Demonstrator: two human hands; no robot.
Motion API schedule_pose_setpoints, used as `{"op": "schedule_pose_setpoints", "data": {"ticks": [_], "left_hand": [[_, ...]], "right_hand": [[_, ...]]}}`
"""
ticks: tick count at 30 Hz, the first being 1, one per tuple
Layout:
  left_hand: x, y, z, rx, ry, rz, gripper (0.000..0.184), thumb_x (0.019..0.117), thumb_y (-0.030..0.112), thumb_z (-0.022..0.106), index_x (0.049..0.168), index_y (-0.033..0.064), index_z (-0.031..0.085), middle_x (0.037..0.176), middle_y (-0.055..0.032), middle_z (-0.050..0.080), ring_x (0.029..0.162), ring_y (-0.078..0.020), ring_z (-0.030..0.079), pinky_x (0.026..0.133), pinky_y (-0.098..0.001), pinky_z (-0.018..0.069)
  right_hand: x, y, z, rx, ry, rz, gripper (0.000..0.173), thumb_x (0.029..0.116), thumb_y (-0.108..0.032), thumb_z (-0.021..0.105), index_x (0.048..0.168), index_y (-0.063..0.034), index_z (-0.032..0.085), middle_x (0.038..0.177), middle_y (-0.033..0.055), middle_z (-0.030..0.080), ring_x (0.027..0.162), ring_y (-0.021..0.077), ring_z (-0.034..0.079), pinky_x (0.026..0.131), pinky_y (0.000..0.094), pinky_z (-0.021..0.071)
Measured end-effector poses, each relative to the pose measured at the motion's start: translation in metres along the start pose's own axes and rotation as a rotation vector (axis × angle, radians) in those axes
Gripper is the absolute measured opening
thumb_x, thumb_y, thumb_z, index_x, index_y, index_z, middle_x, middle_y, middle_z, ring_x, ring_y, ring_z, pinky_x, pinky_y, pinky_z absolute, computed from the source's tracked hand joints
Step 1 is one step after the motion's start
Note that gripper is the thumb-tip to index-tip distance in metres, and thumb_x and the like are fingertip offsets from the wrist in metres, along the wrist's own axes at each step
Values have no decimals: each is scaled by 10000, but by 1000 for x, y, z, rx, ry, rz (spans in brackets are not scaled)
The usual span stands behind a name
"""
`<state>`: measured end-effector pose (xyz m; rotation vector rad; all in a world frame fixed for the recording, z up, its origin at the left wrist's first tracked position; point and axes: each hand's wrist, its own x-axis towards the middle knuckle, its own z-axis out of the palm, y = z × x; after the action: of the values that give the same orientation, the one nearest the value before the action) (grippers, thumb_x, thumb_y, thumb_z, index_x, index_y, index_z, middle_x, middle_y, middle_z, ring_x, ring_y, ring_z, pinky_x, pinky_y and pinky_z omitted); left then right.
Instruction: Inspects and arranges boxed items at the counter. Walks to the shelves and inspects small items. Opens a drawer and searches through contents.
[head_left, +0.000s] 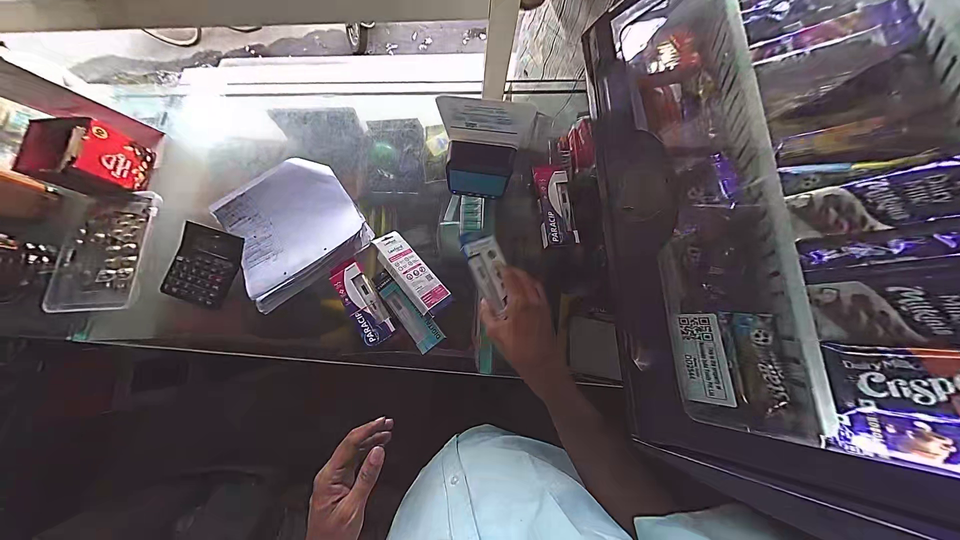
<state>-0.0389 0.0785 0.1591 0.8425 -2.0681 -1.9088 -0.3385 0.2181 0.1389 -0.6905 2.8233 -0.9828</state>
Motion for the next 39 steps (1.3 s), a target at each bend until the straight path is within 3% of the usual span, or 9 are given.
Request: {"op": "schedule_pose_setpoints", "data": {"ticks": [5,13,18,22,25,30,33,35,39], "left_hand": [[-4,8,7,3,47,93,325,1032,258,598,1298,80,656,1212,-74,724,1081,-196,709,948,-358,593],[65,28,-15,227,242,308,304,994,145,608,1229,-42,657,1114,-97,737,988,-130,719,855,-280,610],[113,31,-15,140,259,326,287,994,107,591,1237,-35,650,1096,-110,732,928,-133,728,805,-288,620],[150,44,14,-55,67,141,488,1019,147,559,1454,-39,438,1276,-172,632,951,-200,714,809,-369,626],[181,49,35,-18,3,30,643,1020,230,584,1549,13,290,1408,-228,510,1062,-264,677,849,-400,611],[197,50,58,-12,82,-33,804,1004,337,614,1600,11,185,1558,-293,359,1430,-371,409,1154,-516,387],[200,55,71,30,122,-20,929,967,444,656,1608,0,150,1560,-316,342,1437,-402,394,1166,-533,371],[197,59,81,86,143,6,983,940,464,686,1599,-37,156,1551,-332,349,1443,-418,386,1182,-525,356],[178,57,107,-51,171,142,928,897,304,750,1549,-88,218,1511,-313,402,1403,-345,443,1167,-443,388]], "right_hand": [[60,19,-24,-60,294,92,558,983,-247,592,1504,-77,489,1463,296,490,1322,487,497,1044,636,435],[109,40,-25,-128,198,372,669,901,-244,735,1497,-114,461,1343,365,532,1204,579,541,916,748,439],[72,9,-28,-116,184,348,701,918,-280,704,1541,-106,433,1381,355,535,1260,575,513,1016,760,354],[26,-37,-12,327,24,219,717,896,-290,759,1514,-124,436,1230,208,656,1037,330,675,877,545,553],[39,-56,20,593,-150,148,695,881,-220,764,1491,-110,450,1093,153,684,881,211,681,789,419,576],[47,-52,51,545,-325,26,673,925,-332,708,1511,-115,457,1353,140,632,1156,211,658,973,420,547],[32,-50,46,743,-285,-37,490,1104,-302,377,1500,-23,447,1445,142,559,1271,135,575,1070,316,480],[20,-49,41,878,-244,-69,562,1119,-267,141,1490,21,451,1511,146,513,1358,130,512,1141,299,410],[-5,-47,25,1002,-56,-136,415,1076,-134,442,1446,49,471,1371,121,599,1212,131,599,1025,288,512]]}}
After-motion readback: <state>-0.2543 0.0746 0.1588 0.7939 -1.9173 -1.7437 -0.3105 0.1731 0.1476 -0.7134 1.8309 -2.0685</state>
